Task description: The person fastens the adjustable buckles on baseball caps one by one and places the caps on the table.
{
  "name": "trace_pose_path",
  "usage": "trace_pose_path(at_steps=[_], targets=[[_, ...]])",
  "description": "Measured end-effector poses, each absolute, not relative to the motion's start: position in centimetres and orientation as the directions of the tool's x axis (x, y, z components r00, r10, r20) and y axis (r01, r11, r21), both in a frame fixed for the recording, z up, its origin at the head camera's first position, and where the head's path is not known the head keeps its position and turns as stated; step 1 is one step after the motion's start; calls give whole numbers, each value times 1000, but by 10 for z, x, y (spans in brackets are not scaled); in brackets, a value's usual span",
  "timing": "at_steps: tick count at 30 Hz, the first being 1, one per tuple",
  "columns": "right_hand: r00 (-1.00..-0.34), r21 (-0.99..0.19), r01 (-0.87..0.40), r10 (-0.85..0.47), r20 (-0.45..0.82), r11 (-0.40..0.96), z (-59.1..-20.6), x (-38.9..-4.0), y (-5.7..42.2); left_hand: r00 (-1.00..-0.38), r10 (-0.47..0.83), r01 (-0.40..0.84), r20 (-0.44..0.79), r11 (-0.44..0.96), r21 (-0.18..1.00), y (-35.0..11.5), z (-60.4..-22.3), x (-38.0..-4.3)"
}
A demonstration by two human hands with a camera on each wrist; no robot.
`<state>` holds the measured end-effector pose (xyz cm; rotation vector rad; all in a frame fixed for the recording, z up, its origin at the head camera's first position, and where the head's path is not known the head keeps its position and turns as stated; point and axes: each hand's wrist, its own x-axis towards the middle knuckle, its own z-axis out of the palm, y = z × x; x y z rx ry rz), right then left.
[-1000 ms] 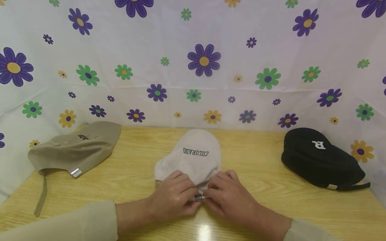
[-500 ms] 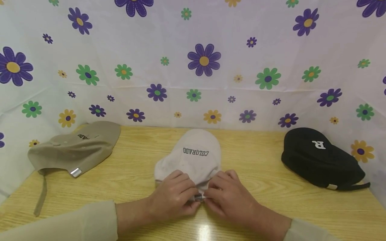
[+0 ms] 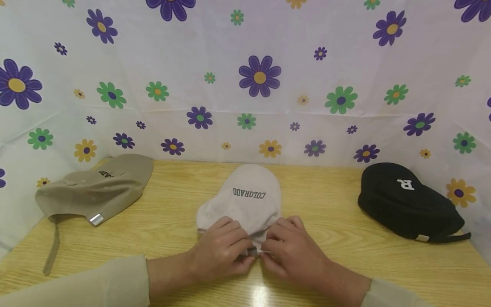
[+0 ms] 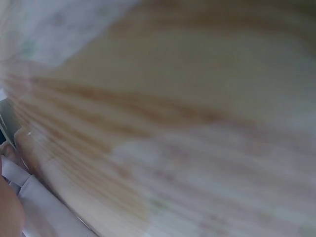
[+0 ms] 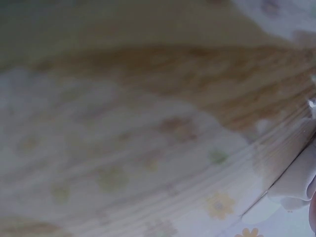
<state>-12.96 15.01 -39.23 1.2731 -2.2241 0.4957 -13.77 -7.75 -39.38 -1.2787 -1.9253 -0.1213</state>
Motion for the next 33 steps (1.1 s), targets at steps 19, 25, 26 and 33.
trace_pose_path(at_steps=[19, 25, 26, 33], targets=[[-426, -65, -865, -661, 618, 497, -391, -128, 150, -150, 722, 810, 675, 482, -335, -77, -394, -139], [-429, -68, -864, -659, 619, 499, -391, -128, 150, -162, 724, 812, 671, 484, -326, -77, -395, -138], [-430, -69, -864, -659, 618, 499, -390, -128, 150, -165, 724, 813, 669, 484, -323, -77, -394, -138], [-432, -66, -861, -658, 617, 504, -390, -128, 151, -151, 723, 814, 675, 478, -330, -77, -394, -138]])
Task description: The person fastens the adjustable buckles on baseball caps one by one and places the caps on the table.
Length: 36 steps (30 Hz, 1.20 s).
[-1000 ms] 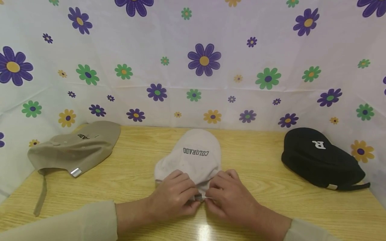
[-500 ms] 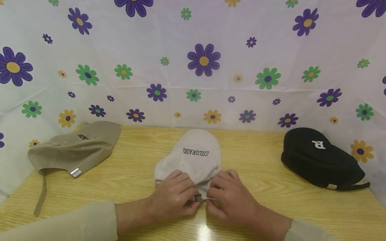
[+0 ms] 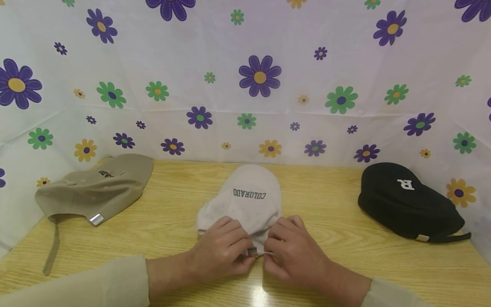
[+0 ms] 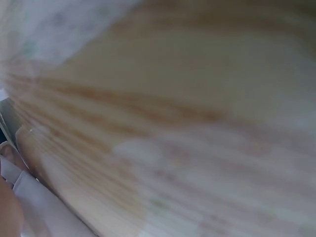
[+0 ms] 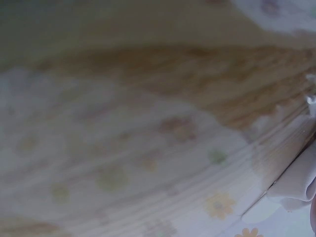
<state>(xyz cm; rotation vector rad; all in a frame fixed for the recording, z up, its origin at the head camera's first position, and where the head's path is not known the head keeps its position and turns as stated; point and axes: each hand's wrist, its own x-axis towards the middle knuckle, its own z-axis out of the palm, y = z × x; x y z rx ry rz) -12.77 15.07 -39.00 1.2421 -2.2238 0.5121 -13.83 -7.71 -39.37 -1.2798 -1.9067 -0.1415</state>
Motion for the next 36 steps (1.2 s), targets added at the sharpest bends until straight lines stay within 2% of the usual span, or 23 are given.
trace_pose_path(at_steps=[12, 19, 23, 30, 36], targets=[[-427, -79, -864, -641, 638, 497, -390, -128, 152, -166, 722, 822, 672, 478, -311, -78, -392, -138], [-366, -60, -887, -618, 696, 458, -389, -131, 152, -161, 716, 822, 679, 479, -310, -79, -392, -139], [-416, -90, -869, -620, 665, 487, -388, -130, 153, -156, 714, 824, 682, 475, -309, -79, -393, -140], [-486, -40, -815, -645, 589, 578, -389, -128, 152, -154, 716, 821, 681, 476, -315, -80, -394, -141], [-541, -42, -790, -662, 519, 612, -391, -127, 152, -146, 717, 818, 682, 475, -324, -80, -396, -142]])
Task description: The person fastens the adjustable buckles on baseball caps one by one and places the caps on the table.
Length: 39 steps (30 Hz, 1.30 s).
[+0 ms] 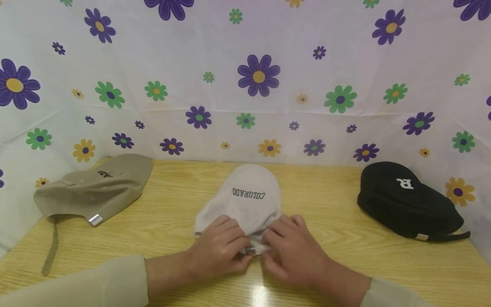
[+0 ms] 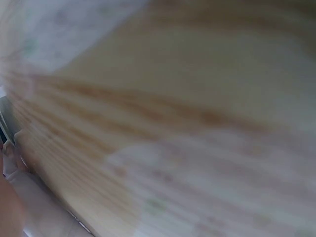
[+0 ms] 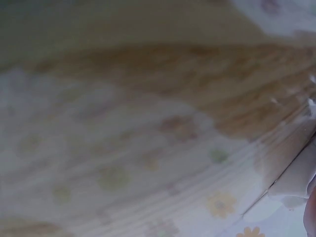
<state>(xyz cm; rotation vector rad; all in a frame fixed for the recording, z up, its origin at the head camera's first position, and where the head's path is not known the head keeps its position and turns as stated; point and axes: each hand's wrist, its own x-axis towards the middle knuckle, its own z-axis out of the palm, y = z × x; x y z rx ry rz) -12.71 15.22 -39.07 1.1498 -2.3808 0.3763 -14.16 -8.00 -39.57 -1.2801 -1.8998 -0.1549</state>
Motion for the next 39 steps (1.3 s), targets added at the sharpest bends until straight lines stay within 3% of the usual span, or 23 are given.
trace_pose_path(at_steps=[11, 33, 39], targets=[[-549, -79, -802, -679, 487, 592, -391, -126, 150, -130, 714, 819, 688, 469, -332, -79, -396, -142], [-469, -24, -838, -695, 545, 546, -391, -128, 151, -124, 718, 829, 685, 455, -326, -79, -395, -142], [-477, -22, -831, -691, 544, 556, -390, -127, 151, -133, 721, 825, 681, 461, -327, -79, -395, -142]])
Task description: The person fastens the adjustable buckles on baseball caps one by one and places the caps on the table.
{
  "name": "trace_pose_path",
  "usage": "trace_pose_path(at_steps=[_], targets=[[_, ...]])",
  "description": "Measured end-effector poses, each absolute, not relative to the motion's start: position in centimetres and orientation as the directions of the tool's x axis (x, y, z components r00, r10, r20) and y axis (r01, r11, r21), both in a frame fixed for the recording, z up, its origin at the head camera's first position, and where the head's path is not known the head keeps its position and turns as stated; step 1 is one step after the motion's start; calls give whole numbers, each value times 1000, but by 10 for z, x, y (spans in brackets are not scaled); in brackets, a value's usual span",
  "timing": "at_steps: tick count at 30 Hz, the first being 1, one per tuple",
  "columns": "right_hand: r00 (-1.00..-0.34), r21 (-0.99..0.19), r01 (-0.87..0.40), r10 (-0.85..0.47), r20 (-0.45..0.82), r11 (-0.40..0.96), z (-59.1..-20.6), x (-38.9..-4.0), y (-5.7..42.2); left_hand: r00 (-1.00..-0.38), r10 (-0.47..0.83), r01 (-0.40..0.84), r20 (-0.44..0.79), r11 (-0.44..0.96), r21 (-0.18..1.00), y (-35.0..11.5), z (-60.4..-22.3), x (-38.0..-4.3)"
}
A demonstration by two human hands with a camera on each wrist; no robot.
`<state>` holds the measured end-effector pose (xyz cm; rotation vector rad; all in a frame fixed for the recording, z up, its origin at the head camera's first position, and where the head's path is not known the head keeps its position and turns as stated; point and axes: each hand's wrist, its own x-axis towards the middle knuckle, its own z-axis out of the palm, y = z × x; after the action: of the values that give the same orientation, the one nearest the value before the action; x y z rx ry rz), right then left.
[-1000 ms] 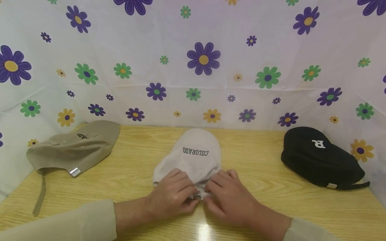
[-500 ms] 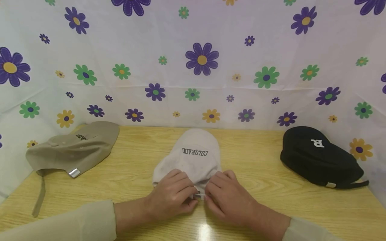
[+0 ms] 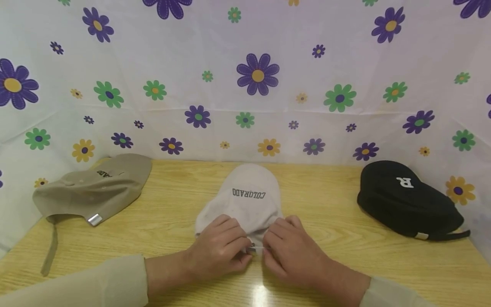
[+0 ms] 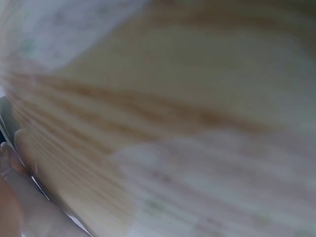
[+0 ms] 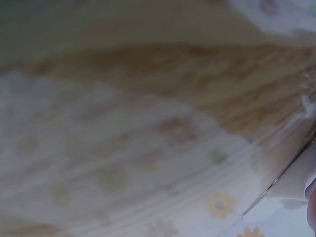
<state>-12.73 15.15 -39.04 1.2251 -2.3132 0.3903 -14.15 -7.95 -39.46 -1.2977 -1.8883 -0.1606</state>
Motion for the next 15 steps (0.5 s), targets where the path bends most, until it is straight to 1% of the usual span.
trace_pose_path(at_steps=[4, 11, 15], targets=[[-485, -26, -825, -684, 545, 564, -389, -126, 152, -138, 720, 824, 680, 464, -325, -79, -394, -141], [-468, -32, -835, -678, 567, 550, -389, -127, 153, -145, 726, 826, 672, 463, -322, -80, -394, -141], [-460, -43, -843, -676, 576, 537, -389, -127, 154, -138, 721, 827, 679, 461, -321, -79, -394, -141]])
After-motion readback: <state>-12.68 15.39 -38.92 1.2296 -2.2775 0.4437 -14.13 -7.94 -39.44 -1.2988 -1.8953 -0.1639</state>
